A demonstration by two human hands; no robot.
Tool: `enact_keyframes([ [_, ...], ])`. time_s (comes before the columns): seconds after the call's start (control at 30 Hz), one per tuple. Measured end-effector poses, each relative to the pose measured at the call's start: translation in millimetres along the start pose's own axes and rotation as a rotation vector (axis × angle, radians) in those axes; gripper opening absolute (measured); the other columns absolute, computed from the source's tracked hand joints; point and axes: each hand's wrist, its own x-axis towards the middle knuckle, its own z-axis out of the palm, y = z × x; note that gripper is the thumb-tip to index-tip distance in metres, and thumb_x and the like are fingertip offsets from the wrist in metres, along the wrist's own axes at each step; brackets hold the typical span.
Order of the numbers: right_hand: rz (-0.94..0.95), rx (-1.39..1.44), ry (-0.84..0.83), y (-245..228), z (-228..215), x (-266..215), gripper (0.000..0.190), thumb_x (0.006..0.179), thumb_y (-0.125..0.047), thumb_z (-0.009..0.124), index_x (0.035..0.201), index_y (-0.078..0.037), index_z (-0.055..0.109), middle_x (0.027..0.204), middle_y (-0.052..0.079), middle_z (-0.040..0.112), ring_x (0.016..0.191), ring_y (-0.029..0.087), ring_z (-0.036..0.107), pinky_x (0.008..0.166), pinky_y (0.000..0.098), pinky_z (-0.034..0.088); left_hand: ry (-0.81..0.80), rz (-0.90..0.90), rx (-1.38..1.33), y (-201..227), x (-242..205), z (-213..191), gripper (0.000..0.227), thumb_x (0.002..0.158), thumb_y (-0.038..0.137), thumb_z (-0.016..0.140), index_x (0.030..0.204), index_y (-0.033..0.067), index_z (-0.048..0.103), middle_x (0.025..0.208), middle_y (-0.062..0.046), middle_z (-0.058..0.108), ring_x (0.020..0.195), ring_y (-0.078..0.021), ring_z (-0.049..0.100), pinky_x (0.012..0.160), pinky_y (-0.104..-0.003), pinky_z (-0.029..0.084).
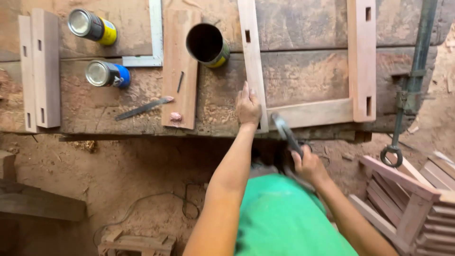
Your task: The person assembles a rectangular wooden frame by hammering nails into the corners of joined planks. They use a metal bar clamp to hold the frame together while driving nails, then remove the clamp and inspect the assembled frame. The person repeats the process with another frame, securing joints with nails and checking alignment.
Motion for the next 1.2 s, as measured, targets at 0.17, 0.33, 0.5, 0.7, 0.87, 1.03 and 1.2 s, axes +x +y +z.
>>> enact_keyframes([
  [0.17, 0.027, 0.037, -0.003, -12.3, -14.4, -2.2, 0.040, 0.099, -0.053, 0.055, 0.109, -0.015, 0.062, 0.082, 0.030, 0.072, 0.087, 0.052, 0.070, 0.075, 0.0630, 0.053, 0.011, 0.018, 0.028, -3.1, 2.6, 3.8, 0.039, 0.100, 0.032, 0.056, 0.133, 0.0159, 0.068, 0.087, -0.013, 0.064, 0.079, -0.0351, 0.069, 0.071, -0.044, 0.058],
  [0.33, -0.129, 0.143, 0.208, -19.4, -19.5, -45.4, 0.033, 0.096, -0.046, 0.057, 0.109, -0.016, 0.064, 0.075, 0.027, 0.068, 0.078, 0.051, 0.069, 0.064, 0.0616, 0.051, 0.002, 0.006, -0.002, 0.2, -4.9, -2.2, 0.038, 0.100, 0.029, 0.057, 0.133, 0.0150, 0.068, 0.088, -0.014, 0.065, 0.081, -0.0378, 0.068, 0.072, -0.046, 0.057],
  [0.5, -0.082, 0.027, 0.081, 1.1, 16.0, 31.3, 0.038, 0.100, -0.048, 0.051, 0.104, -0.010, 0.057, 0.076, 0.030, 0.069, 0.079, 0.052, 0.071, 0.071, 0.0617, 0.054, 0.023, 0.020, -0.013, -5.2, 9.7, 4.7, 0.036, 0.101, 0.031, 0.057, 0.133, 0.0187, 0.069, 0.091, -0.011, 0.068, 0.084, -0.0335, 0.070, 0.075, -0.041, 0.058],
  [0.7, -0.049, 0.142, 0.108, -37.8, -34.9, -5.5, 0.036, 0.098, -0.050, 0.054, 0.106, -0.015, 0.062, 0.077, 0.029, 0.070, 0.085, 0.052, 0.070, 0.074, 0.0636, 0.052, 0.065, 0.061, -0.076, -7.5, 10.4, 6.0, 0.033, 0.102, 0.026, 0.058, 0.129, 0.0136, 0.071, 0.091, -0.012, 0.069, 0.083, -0.0337, 0.071, 0.077, -0.040, 0.058],
  [0.87, -0.065, 0.110, 0.087, -36.4, -18.0, 6.2, 0.039, 0.098, -0.050, 0.049, 0.108, -0.013, 0.059, 0.080, 0.031, 0.069, 0.085, 0.054, 0.069, 0.074, 0.0637, 0.053, 0.054, 0.070, -0.073, -4.2, 8.5, -1.0, 0.032, 0.101, 0.024, 0.058, 0.128, 0.0114, 0.071, 0.090, -0.015, 0.069, 0.083, -0.0363, 0.070, 0.075, -0.043, 0.058],
  [1.03, 0.092, 0.202, -0.063, -41.6, -31.1, 0.3, 0.045, 0.099, -0.053, 0.049, 0.104, -0.011, 0.063, 0.086, 0.033, 0.071, 0.097, 0.053, 0.068, 0.082, 0.0646, 0.051, 0.032, 0.063, -0.083, -5.7, 1.1, -4.4, 0.031, 0.101, 0.022, 0.059, 0.126, 0.0090, 0.072, 0.093, -0.016, 0.071, 0.084, -0.0368, 0.071, 0.077, -0.043, 0.057],
  [1.2, -0.098, 0.295, 0.292, -78.4, -72.6, -62.0, 0.043, 0.092, -0.059, 0.053, 0.092, -0.016, 0.061, 0.067, 0.025, 0.064, 0.078, 0.047, 0.070, 0.062, 0.0560, 0.053, 0.060, 0.046, -0.064, -4.6, 4.7, 1.5, 0.031, 0.102, 0.025, 0.059, 0.127, 0.0112, 0.071, 0.097, -0.015, 0.072, 0.087, -0.0348, 0.071, 0.080, -0.042, 0.058],
])
